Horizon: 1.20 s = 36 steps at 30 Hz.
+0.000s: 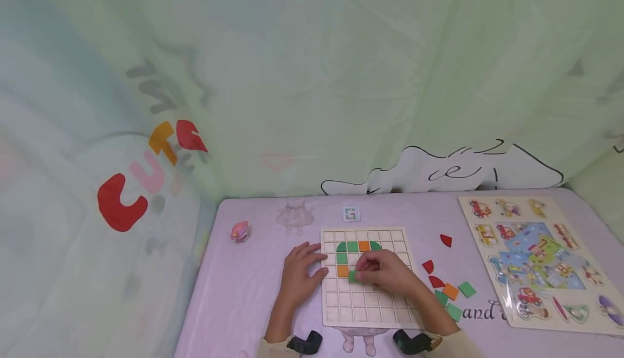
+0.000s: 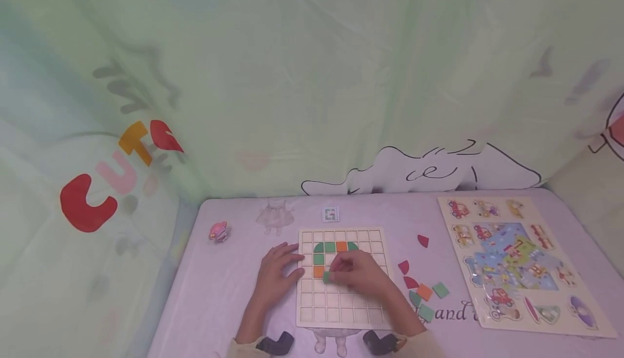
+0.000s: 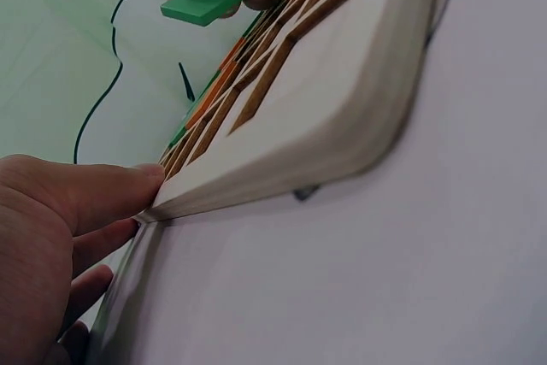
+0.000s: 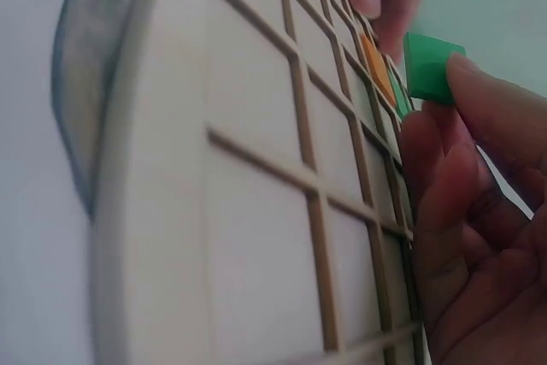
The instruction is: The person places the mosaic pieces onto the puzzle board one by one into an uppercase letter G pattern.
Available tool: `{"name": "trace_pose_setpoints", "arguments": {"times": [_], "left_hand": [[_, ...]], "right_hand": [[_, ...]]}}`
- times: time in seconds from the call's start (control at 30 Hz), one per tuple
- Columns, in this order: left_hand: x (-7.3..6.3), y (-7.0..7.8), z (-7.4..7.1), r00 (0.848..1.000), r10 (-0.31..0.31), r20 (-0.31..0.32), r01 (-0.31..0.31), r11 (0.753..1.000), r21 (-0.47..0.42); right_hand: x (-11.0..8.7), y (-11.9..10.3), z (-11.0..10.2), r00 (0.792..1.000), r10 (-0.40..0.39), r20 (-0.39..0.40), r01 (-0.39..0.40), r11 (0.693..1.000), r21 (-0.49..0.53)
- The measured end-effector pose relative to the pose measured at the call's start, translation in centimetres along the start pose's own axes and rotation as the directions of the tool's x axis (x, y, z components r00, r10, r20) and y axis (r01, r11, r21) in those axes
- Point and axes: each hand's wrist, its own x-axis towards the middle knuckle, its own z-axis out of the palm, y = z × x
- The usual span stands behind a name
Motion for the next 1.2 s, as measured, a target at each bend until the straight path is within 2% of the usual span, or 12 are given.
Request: {"name": "trace_pose_setpoints", "arguments": {"times": [0.13,0.27,0.43,0.83,1.2], "left_hand": [[0.0,0.0,0.0,1.000,0.016,-0.009,-0.016,1.000,0.005],[-0.1,-0.1,0.0,0.999,0.042,-0.026,-0.042,0.999,0.008],[-0.1,-0.1,0.1,1.000,0.024,-0.011,-0.024,1.000,0.014],[-0.1,-0.1,0.1,1.000,-0.004,0.008,0.004,1.000,0.014],[-0.1,0.1,0.0,1.000,0.011,-0.007,-0.011,1.000,0.001]], "right_hand": [[0.4,-0.3,1.0,1.000,-0.008,0.009,0.008,1.000,0.017],[0.7,-0.4,1.8,0.999,0.031,-0.014,-0.031,0.999,0.026],[0.8,-0.3,2.4,0.998,0.050,-0.044,-0.048,0.998,0.031],[0.8,-0.2,2.9,0.998,-0.008,-0.059,-0.001,0.990,-0.143],[0.9,-0.2,2.9,0.997,-0.035,-0.062,0.024,0.985,-0.171]]}}
